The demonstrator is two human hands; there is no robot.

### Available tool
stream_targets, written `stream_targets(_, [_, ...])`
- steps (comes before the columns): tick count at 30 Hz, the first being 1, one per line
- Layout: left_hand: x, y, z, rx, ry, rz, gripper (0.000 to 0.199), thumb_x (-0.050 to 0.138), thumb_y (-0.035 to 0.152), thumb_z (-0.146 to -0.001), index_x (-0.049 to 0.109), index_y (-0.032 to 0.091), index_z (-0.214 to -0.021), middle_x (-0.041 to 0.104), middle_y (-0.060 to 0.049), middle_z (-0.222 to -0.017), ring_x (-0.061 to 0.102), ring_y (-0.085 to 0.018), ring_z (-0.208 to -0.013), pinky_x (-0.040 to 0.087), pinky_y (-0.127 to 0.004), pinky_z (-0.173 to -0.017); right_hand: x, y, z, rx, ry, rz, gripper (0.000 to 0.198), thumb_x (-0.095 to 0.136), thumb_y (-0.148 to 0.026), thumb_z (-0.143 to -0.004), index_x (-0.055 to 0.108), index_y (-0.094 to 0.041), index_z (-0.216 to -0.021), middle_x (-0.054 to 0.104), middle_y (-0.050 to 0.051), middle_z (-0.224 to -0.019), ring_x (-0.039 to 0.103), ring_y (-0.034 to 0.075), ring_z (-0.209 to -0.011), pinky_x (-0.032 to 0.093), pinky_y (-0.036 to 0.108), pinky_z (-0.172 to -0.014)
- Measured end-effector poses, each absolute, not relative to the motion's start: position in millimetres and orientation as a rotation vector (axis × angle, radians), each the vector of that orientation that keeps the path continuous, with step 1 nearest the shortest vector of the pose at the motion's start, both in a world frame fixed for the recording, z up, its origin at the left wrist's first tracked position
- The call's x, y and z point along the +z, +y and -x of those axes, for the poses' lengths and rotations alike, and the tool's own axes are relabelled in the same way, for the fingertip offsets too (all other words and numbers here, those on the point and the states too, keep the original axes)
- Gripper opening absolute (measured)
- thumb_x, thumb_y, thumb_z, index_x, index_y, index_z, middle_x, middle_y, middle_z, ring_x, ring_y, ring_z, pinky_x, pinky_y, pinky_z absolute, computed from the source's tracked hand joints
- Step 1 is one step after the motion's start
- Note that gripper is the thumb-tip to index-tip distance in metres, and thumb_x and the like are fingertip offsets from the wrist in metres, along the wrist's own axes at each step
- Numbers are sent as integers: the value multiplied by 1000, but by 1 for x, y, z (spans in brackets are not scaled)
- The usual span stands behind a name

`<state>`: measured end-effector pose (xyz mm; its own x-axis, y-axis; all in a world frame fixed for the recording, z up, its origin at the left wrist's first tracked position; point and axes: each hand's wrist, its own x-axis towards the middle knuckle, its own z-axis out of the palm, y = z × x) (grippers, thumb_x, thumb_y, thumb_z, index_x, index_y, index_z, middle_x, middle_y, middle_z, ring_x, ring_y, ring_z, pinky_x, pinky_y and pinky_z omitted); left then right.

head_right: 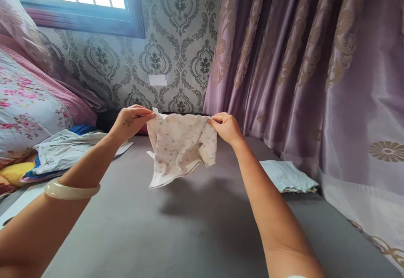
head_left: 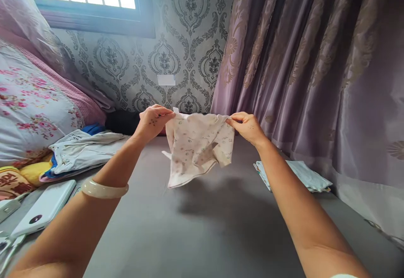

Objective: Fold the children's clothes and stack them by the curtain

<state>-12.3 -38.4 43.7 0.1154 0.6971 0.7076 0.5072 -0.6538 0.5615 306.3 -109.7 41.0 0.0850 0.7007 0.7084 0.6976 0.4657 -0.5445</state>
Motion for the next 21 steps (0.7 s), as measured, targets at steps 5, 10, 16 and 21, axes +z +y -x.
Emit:
stream_targets(5, [33, -34, 8, 1558, 1140, -2046, 33, 60, 48, -76, 72, 18, -82, 67, -3, -73, 60, -17, -72, 46, -25, -63, 33, -104, -302, 76, -1533, 1321, 43, 62, -56, -79, 75, -18, -90, 69, 2, -75, 58, 18, -68, 44, 30, -67])
stream_targets(10, [29, -33, -3, 1608, 1188, -2009, 28, 53, 43, -81, 65, 18, -85, 62, -1, -71, 55, -14, -67, 40, -23, -59, 29, -101, -292, -25, -1501, 1362, 40, 57, -53, -82, 72, -17, -89, 65, 1, -69, 55, 16, -64, 41, 28, -64])
stream_targets(16, [22, -41, -13, 1731, 1339, -2075, 26, 42, 37, -91, 60, 18, -95, 62, -2, -82, 54, -15, -74, 41, -25, -68, 26, -99, -279, -283, -1522, 1327, 38, 43, -49, -93, 67, -19, -96, 69, 10, -95, 62, 22, -88, 46, 33, -79])
stream_targets(21, [15, -53, -7, 1841, 1455, -2197, 32, 36, 38, -96, 62, 20, -102, 64, -7, -95, 57, -20, -87, 41, -29, -77, 22, -108, -271, -558, -1577, 1372, 41, 32, -45, -99, 63, -21, -106, 65, 11, -101, 60, 23, -93, 45, 32, -79])
